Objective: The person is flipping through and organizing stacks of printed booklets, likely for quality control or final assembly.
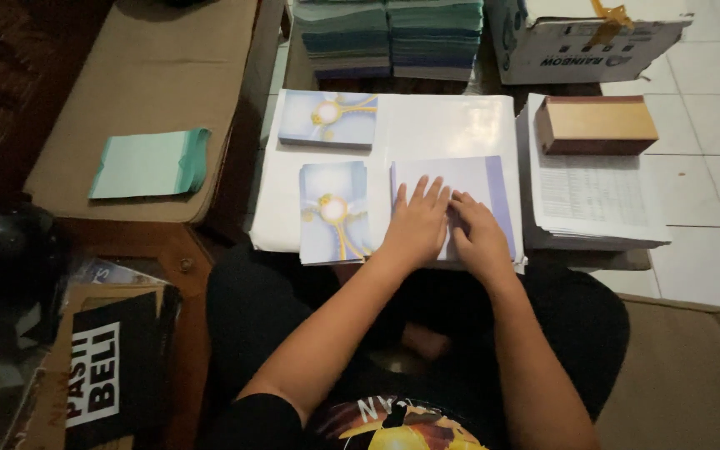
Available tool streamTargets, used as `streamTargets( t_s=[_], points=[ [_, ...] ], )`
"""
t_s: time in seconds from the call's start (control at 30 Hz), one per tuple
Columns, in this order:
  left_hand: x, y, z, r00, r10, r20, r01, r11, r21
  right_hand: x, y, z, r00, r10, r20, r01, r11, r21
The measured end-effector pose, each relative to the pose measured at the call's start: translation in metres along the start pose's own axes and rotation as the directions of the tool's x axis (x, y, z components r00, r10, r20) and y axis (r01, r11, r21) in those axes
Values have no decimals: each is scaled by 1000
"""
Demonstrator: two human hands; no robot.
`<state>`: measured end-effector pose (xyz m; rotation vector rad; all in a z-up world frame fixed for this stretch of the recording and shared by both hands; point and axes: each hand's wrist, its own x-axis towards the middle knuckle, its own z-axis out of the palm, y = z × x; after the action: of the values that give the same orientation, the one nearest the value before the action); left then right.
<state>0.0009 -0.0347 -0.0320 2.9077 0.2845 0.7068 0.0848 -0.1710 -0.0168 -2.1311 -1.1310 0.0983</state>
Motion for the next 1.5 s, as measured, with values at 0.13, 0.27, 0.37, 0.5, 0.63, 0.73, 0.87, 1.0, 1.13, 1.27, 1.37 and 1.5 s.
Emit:
streamTargets(
  t_s=[0.13, 0.27, 0.37, 0.5, 0.63, 0.73, 0.87, 1.0, 1.13, 1.27, 1.37, 1.5],
  points=[
    [-1, 10, -17, 996, -37, 80, 37, 999, 0, -2, 21, 6, 996, 59, -70, -49, 990, 132],
    [-6, 12, -25, 980, -191, 63, 192, 981, -15, -12, 27, -2, 955, 75, -286, -119, 983, -141],
    [-5, 11, -25, 971, -234, 56, 237, 971, -40, -15, 23, -17, 923, 228, -309, -323, 896, -305],
    [-3, 12, -23, 978, -194, 80, 200, 978, -67, -14, 11, -27, 899, 399, -179, -435, 859, -271],
    [-3, 14, -27, 978, -184, 97, 190, 981, -52, -15, -8, -38, 902, 412, -130, -432, 870, -238],
    [-5, 13, -23, 979, -185, 88, 191, 979, -66, -18, -26, -50, 919, 365, -150, -387, 908, -159],
    [-4, 2, -8, 986, -158, 60, 165, 979, -124, -21, -41, -60, 985, 46, -165, 24, 917, 397],
    [-7, -2, -29, 992, -97, 79, 111, 973, -201, -22, -26, -34, 976, -215, -36, 206, 851, 483],
    [-5, -4, -22, 941, -303, 152, 325, 672, -666, -19, -16, -8, 974, -228, -15, 227, 954, 195],
    [-6, -30, -28, 902, -416, 116, 297, 402, -866, -19, -20, 0, 979, -204, -4, 204, 978, -54],
    [-5, -31, -44, 874, -484, 41, 294, 460, -838, -17, -11, 9, 983, -182, 0, 181, 976, -122],
    [4, -9, -55, 974, -219, -61, 214, 974, -80, -15, -9, 13, 990, -140, 13, 140, 975, -170]
  ],
)
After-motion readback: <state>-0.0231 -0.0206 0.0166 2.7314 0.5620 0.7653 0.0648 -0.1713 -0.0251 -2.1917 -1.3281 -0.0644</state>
